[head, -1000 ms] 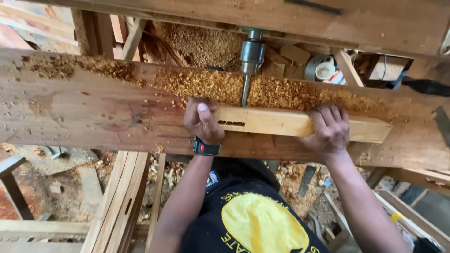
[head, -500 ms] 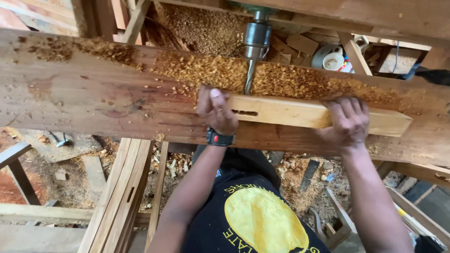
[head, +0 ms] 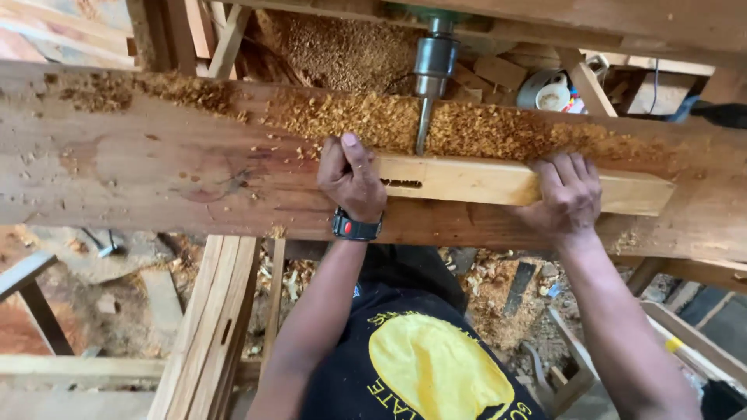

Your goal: The person uses a drill press to drill a series of holes into a rectangular wooden block. They hold the block with both hands, aligning it under the drill bit, and move it along the length of the block to create a row of holes.

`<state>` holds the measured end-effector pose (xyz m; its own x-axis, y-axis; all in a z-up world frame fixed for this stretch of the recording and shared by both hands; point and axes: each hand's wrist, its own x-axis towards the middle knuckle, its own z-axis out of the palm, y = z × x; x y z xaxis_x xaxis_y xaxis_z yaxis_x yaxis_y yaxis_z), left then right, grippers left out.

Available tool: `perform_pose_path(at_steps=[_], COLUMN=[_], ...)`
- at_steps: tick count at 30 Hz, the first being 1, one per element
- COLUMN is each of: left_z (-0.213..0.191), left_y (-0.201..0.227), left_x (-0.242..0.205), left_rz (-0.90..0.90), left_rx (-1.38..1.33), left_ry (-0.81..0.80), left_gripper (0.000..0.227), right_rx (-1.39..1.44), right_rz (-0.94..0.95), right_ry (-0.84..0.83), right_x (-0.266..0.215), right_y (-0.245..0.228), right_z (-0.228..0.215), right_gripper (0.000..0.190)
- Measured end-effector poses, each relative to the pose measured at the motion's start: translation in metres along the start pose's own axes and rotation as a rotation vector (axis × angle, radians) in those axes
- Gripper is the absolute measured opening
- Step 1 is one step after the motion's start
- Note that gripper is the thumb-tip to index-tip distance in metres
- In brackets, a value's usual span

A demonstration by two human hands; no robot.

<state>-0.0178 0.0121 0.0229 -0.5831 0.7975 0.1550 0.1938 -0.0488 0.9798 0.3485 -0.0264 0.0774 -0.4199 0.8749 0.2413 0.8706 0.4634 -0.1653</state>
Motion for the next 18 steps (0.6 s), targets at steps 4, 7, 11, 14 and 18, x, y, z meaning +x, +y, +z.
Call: perform_pose_path(at_steps=[4, 7, 11, 14, 18], left_z=[0.012, 0.030, 0.015, 0.009, -0.003], left_y=[-0.041, -0.030, 0.001, -0.023, -0.016], left_x=[-0.032, -0.042, -0.022, -0.019, -0.008], left_rz=[-0.017, -0.030, -0.039, -0.036, 0.007], left_rx=[-0.006, 0.006, 0.062, 0.080, 0.094], left_ry=[0.080, 0.078, 0.041, 0.048, 0.056], left_gripper=[0.056, 0.053, 0.051, 0.051, 0.049], right_rx=[0.003, -0.061, -0.092, -0.097, -0.035], right_rz=[-0.023, -0.033, -0.002, -0.009, -0.022], right_ry=[0.003, 0.016, 0.067, 0.082, 0.032], right_x=[-0.008, -0.048, -0.030, -0.019, -0.002], right_y=[0.017, 0.052, 0.023, 0.018, 0.005], right_z=[-0.001, 0.013, 0.015, 0.014, 0.002], right_gripper=[0.040, 0.049, 0.052, 0.048, 0.042])
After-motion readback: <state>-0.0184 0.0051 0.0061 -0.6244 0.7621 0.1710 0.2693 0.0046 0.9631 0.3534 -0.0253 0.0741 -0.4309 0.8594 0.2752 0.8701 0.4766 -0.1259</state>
